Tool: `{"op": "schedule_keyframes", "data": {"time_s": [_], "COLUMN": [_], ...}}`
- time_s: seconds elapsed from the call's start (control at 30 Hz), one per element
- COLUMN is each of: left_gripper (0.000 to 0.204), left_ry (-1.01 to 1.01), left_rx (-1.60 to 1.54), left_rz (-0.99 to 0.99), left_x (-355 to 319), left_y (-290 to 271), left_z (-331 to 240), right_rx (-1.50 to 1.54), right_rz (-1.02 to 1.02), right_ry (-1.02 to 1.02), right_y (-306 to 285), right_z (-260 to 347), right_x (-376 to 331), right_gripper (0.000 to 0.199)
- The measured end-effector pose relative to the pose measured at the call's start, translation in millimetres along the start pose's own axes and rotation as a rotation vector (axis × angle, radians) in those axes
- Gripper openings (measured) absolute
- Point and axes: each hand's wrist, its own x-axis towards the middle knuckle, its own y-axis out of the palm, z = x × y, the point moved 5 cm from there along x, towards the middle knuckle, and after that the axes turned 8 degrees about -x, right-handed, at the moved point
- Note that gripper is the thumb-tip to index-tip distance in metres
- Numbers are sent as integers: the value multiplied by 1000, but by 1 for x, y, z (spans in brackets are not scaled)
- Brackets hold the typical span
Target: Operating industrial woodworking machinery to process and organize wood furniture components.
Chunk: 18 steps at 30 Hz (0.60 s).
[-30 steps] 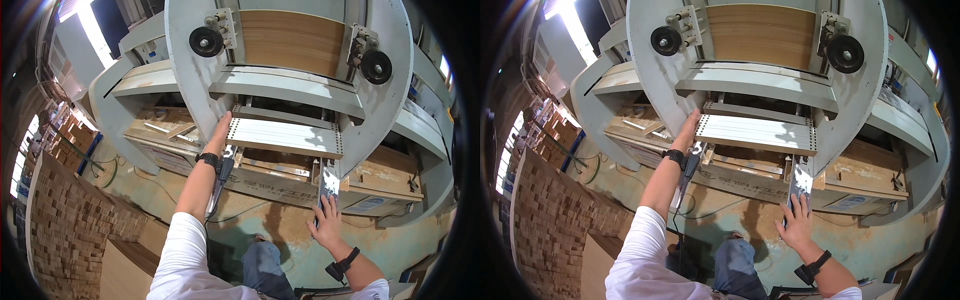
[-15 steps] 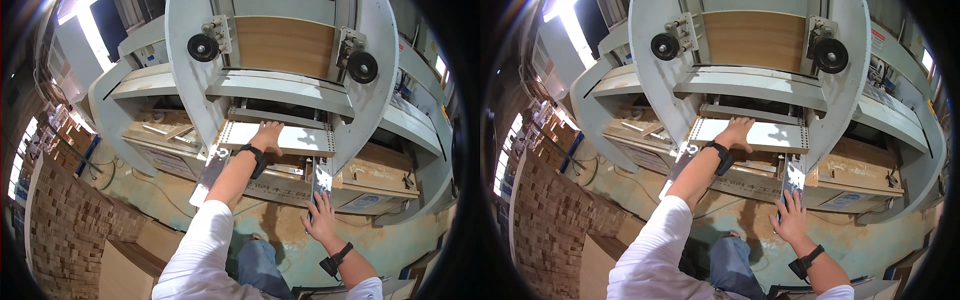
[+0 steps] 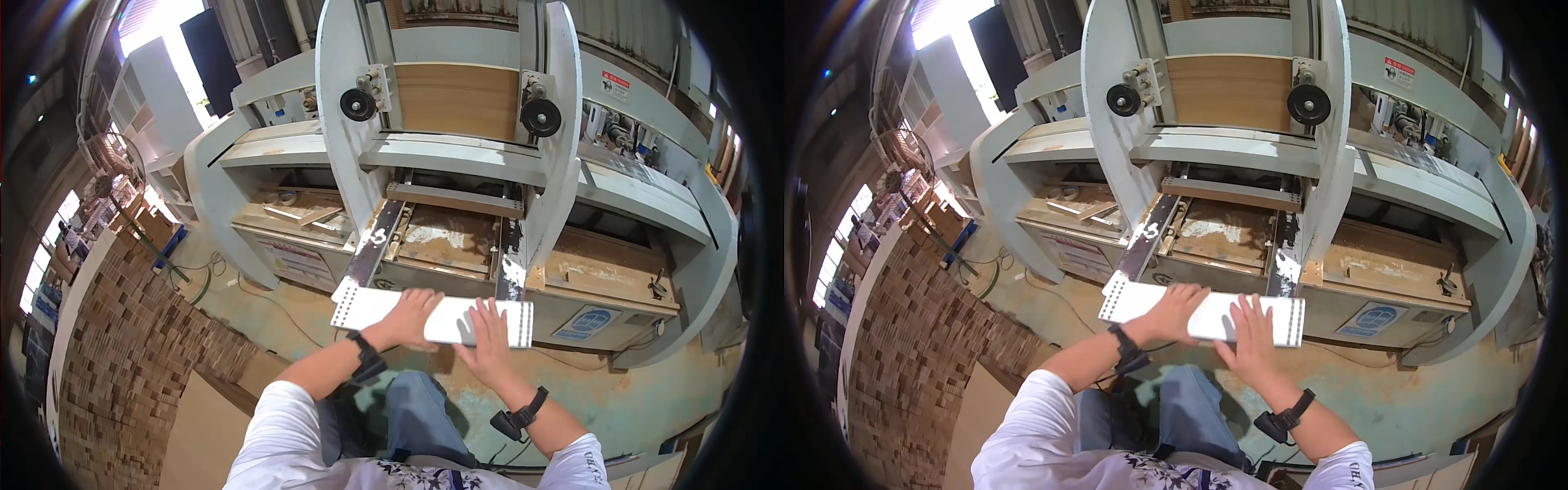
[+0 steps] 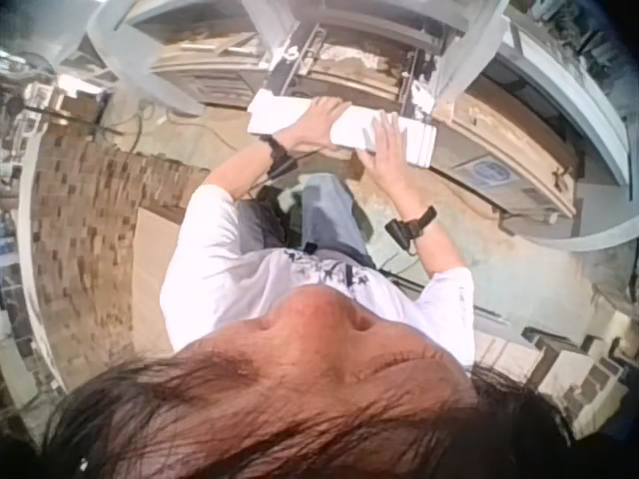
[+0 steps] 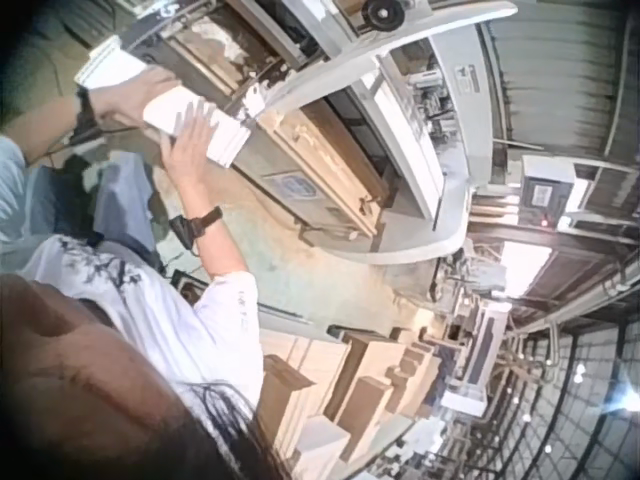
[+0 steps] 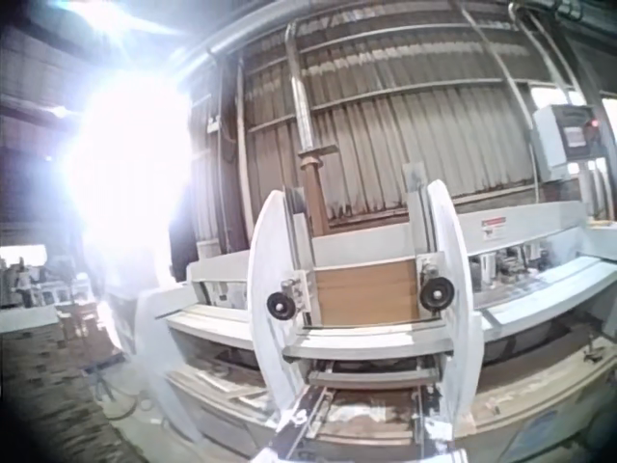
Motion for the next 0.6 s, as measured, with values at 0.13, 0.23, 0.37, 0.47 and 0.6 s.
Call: {"op": "schedule_keyframes", "data": {"time_s": [0.13,0.23,0.37,0.47,0.6], "left_gripper": [99,94,82,73,67], "left_ry": [7,108,359,482,732], "left_rx": [-19,42,184,252,347], "left_rz": [79,146,179,86,-43], "left_x": [-55,-77,-83,-90,-92], "left_y": [11,25,18,9,2], "left_z": [-70,-105,-135,-141,-149], "right_rx": [219,310,676,966,1348], "right_rz": [126,217,959,1214,1318], "right_ry": [8,78,466,726,911], "right_y": [-10,-1,33,24,20], "right_z": [11,-7,-34,-19,-3], "right_x": [-9,-28,-95,-120,-153], "right_gripper": [63,62,60,58,55]}}
